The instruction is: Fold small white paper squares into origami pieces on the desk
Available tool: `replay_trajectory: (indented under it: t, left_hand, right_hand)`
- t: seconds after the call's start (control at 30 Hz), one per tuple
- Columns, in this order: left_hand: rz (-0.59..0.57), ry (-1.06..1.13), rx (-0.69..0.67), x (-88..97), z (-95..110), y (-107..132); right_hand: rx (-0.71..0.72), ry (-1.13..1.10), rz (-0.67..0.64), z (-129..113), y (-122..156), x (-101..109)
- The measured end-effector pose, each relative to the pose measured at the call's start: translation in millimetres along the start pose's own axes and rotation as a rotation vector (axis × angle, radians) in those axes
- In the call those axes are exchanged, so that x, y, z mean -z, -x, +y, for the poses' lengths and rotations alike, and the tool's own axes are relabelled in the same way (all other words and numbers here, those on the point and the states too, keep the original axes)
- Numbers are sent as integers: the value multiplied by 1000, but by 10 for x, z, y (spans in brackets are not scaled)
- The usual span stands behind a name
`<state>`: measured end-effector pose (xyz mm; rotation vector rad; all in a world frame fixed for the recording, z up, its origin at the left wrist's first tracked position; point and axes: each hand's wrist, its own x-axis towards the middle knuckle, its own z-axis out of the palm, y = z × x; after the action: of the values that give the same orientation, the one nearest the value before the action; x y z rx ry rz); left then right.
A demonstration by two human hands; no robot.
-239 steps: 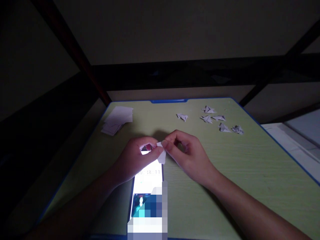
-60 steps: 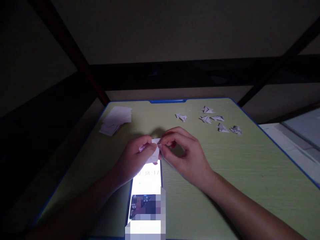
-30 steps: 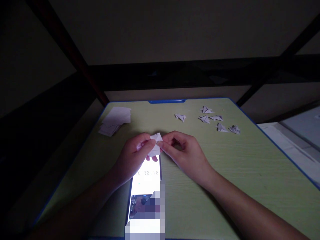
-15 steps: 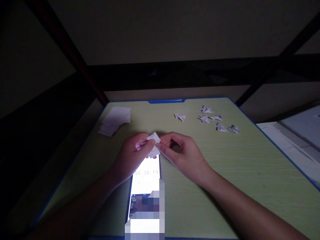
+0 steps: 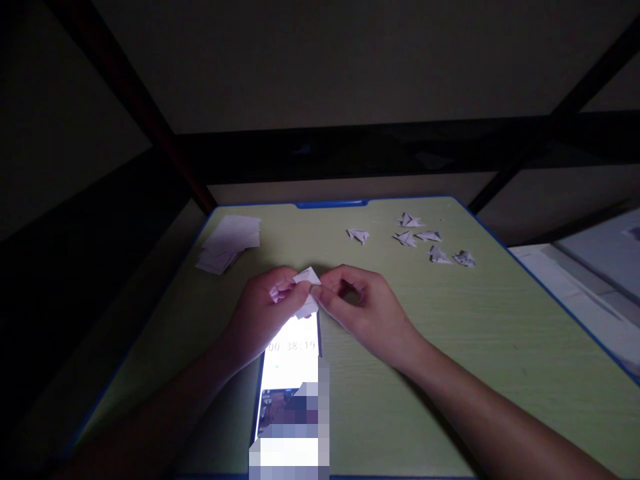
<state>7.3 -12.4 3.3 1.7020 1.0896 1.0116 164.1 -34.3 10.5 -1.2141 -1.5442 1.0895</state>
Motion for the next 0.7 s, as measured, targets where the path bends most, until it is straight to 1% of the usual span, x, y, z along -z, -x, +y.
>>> replay_trajectory:
  t: [0.17,0.33,0.5,0.7]
  left_hand:
    - [0,-57,-59,2,-13,12]
    - [-13,-94,-89,9,-12,20]
    - [-30,-83,-109,13,0,27]
    - [-56,-91,-131,31,25,34]
  right_hand:
    - [-9,0,12,12,-4,-1]
    - [0,4,1,-3,16,5]
    - [21,-14,16,-1,22,-4]
    - [16,10,-2,-3,17,1]
